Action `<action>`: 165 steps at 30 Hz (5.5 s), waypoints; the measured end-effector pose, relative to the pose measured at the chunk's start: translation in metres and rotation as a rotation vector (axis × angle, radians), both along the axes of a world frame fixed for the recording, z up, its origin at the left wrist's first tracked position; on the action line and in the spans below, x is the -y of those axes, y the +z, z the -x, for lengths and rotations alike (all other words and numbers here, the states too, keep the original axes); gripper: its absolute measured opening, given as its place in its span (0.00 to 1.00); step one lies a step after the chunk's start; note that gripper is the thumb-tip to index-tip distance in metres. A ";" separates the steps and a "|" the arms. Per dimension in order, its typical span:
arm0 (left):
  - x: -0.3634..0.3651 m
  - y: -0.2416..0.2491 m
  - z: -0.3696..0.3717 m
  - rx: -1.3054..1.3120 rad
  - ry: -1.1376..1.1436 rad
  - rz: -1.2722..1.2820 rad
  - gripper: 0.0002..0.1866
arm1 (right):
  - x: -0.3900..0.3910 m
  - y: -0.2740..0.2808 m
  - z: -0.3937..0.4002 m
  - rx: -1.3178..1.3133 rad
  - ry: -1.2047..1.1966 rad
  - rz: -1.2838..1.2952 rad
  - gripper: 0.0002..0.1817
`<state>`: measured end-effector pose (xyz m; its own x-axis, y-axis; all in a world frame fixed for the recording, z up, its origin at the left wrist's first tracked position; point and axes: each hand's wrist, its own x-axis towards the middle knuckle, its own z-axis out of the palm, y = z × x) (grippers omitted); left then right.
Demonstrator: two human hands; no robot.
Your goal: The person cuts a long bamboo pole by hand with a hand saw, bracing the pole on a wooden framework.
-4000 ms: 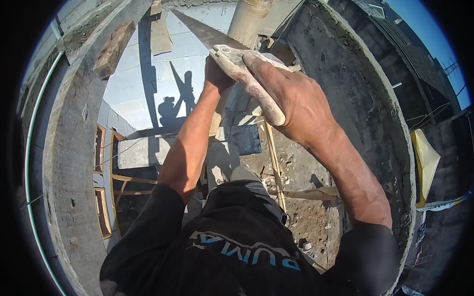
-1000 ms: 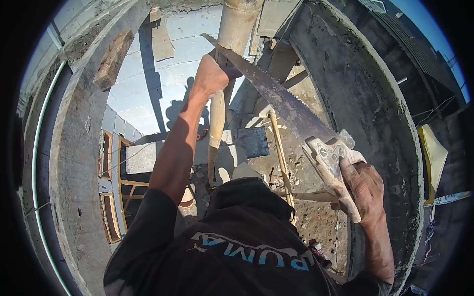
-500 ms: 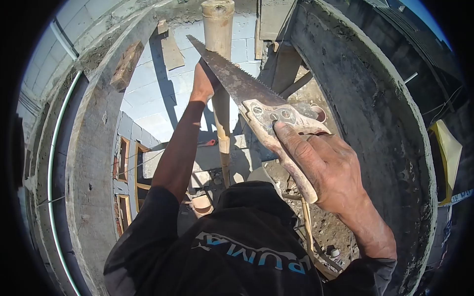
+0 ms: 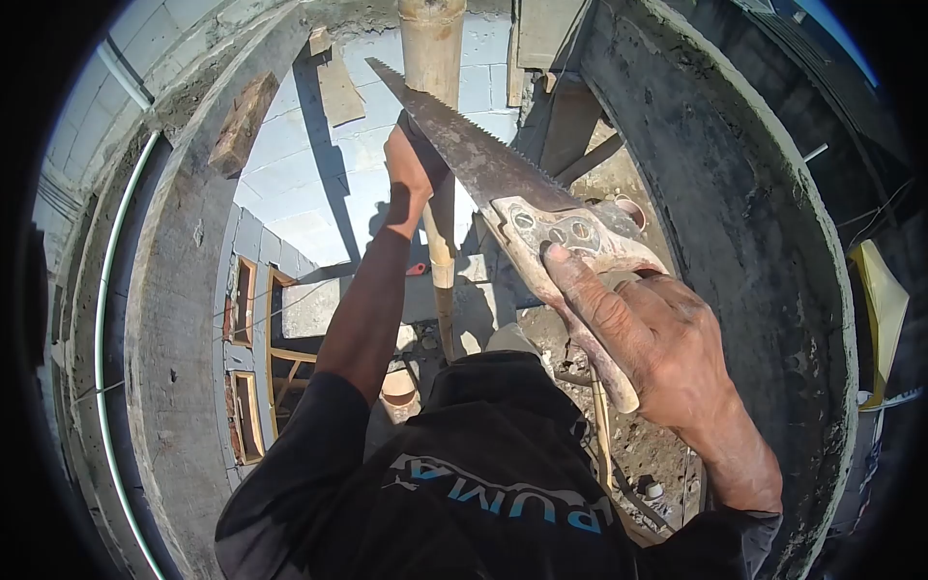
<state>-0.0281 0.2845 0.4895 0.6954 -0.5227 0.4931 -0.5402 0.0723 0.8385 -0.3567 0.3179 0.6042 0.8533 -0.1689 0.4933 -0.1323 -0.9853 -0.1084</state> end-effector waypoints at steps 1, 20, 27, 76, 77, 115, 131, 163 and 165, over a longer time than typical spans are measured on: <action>0.004 0.001 -0.002 -0.004 0.022 -0.012 0.27 | 0.002 0.001 -0.002 -0.012 -0.003 -0.013 0.30; -0.021 0.008 -0.050 -0.032 -0.458 0.011 0.30 | 0.008 0.007 -0.019 0.036 0.060 -0.200 0.29; -0.008 0.013 -0.026 -0.021 -0.247 -0.024 0.24 | -0.009 0.001 -0.007 -0.018 -0.005 -0.023 0.35; -0.018 0.024 -0.022 -0.123 0.048 -0.057 0.24 | 0.013 0.012 -0.019 -0.033 -0.023 -0.038 0.26; -0.009 0.015 -0.015 -0.073 0.072 -0.017 0.24 | 0.018 0.008 -0.033 0.010 -0.006 -0.033 0.26; -0.041 0.033 -0.061 -0.065 -0.099 -0.079 0.23 | 0.009 0.004 -0.022 -0.024 0.063 0.051 0.28; -0.035 -0.001 -0.056 -0.155 -0.123 -0.052 0.32 | -0.028 0.022 0.002 0.087 0.081 0.078 0.36; -0.022 -0.070 0.001 -0.232 -0.404 -0.158 0.45 | 0.056 -0.048 0.087 0.094 -0.425 0.129 0.21; -0.022 -0.068 0.000 -0.243 -0.397 -0.154 0.45 | 0.051 -0.048 0.089 0.186 -0.424 -0.012 0.21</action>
